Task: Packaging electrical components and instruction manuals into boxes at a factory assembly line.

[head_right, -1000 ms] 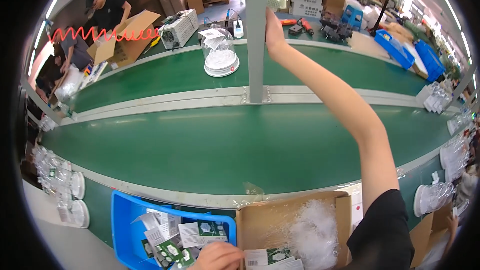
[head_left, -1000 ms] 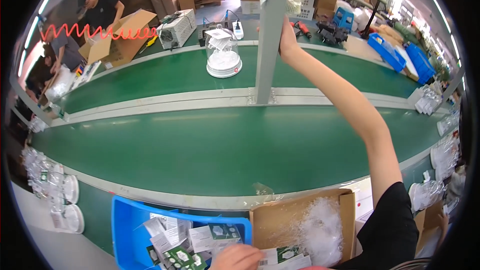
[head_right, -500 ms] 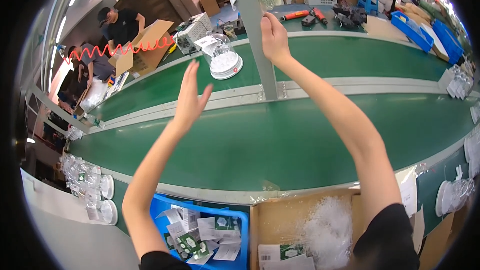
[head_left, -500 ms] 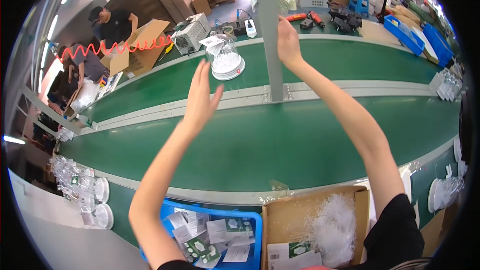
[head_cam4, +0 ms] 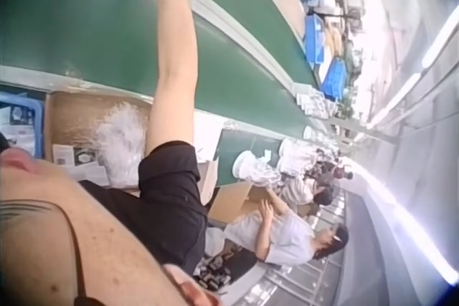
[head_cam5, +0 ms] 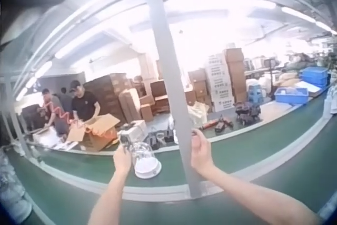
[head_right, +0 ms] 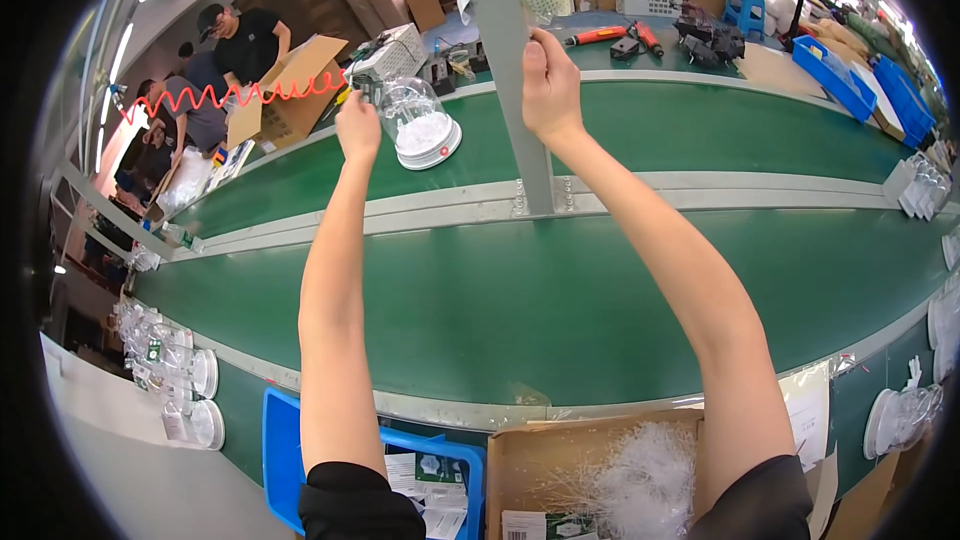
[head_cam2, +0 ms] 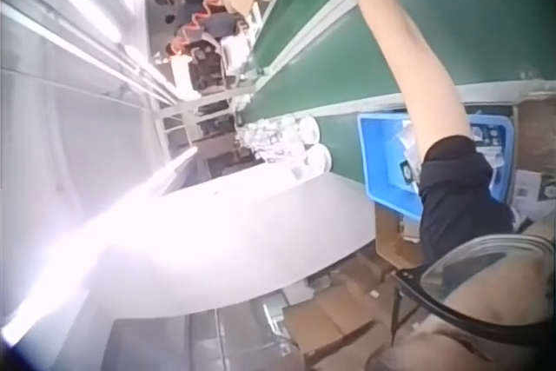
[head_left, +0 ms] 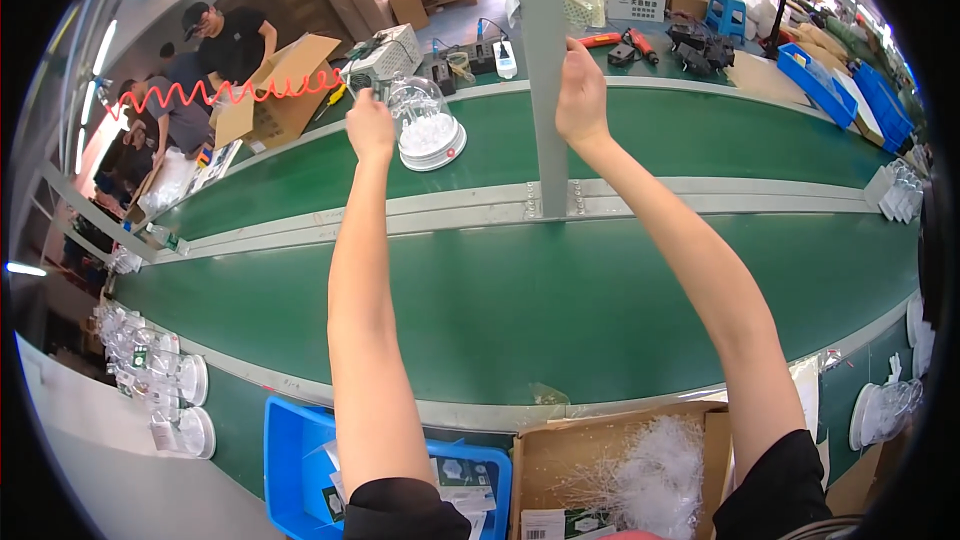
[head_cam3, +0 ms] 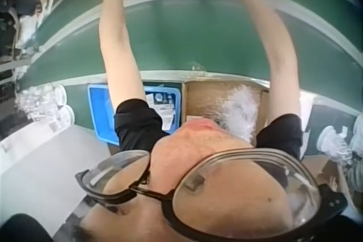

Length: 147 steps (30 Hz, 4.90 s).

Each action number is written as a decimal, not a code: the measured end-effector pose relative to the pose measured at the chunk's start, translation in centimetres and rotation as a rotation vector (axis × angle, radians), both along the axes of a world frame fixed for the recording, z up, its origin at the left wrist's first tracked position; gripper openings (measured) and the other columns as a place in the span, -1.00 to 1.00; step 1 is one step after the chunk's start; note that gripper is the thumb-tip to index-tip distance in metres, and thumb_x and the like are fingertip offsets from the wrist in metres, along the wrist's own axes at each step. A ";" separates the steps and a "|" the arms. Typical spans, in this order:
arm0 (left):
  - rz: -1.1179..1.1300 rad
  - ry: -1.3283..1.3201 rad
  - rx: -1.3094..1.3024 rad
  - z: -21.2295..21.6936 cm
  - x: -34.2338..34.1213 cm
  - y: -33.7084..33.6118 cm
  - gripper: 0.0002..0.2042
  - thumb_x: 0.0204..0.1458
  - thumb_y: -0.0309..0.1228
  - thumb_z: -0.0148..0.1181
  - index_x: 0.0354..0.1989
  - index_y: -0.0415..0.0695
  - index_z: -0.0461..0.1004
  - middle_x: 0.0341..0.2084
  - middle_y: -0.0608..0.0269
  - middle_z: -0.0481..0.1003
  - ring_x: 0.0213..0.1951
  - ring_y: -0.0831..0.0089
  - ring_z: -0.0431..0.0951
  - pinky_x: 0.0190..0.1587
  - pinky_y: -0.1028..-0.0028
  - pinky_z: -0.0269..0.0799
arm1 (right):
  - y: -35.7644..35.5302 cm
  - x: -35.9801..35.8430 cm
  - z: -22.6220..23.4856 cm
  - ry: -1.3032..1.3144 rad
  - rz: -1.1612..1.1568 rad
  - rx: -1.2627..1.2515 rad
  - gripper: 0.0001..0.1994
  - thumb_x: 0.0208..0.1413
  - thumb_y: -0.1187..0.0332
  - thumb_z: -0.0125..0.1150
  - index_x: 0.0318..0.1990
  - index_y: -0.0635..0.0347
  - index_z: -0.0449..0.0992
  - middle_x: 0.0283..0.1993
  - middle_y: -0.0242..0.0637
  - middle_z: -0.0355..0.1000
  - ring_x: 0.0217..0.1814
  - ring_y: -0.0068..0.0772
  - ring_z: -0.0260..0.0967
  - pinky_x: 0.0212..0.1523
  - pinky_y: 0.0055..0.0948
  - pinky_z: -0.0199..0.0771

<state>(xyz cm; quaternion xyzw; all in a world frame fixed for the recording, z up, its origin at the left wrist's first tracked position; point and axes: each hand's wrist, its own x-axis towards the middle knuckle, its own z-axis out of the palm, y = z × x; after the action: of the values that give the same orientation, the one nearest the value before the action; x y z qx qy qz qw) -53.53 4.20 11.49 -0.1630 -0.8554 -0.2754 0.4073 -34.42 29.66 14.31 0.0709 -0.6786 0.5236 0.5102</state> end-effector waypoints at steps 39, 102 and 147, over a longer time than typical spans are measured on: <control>-1.003 -0.642 -0.228 -0.3 56.2 -9.1 -0.82 0.09 -0.47 0.18 -0.14 -0.20 0.50 -0.36 0.06 0.54 -0.31 0.10 0.58 -0.29 0.30 0.50 | -1.0 43.9 -0.3 -0.879 0.330 0.712 -0.76 0.02 0.43 0.23 -0.13 0.22 0.50 -0.10 -0.13 0.46 -0.04 -0.09 0.43 -0.07 -0.27 0.47; -0.843 -1.568 -0.003 -2.4 58.0 -6.1 -0.81 0.03 -0.62 0.18 -0.16 -0.28 0.54 -0.38 0.17 0.57 -0.25 0.39 0.57 -0.24 0.39 0.47 | -7.2 50.2 -9.5 -0.813 0.151 0.527 -0.72 0.13 0.34 0.02 0.01 0.10 0.39 -0.51 -0.10 0.50 -0.44 0.04 0.48 -0.42 -0.05 0.44; -0.990 -1.041 -0.127 -6.0 58.0 -4.7 -0.84 0.07 -0.55 0.17 -0.23 -0.23 0.33 -0.56 0.33 0.36 -0.56 0.59 0.31 -0.54 0.53 0.29 | -5.8 47.6 -10.8 -0.675 0.302 0.527 -0.82 0.13 0.28 0.15 -0.39 0.18 0.56 -0.47 -0.15 0.49 -0.37 -0.03 0.46 -0.38 -0.09 0.40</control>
<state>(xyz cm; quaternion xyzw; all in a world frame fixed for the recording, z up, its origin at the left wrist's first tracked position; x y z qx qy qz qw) 4.44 -0.51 5.46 -0.4024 -0.7788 -0.4194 -0.2358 13.16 23.88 3.56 0.1217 -0.8992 0.3953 0.1426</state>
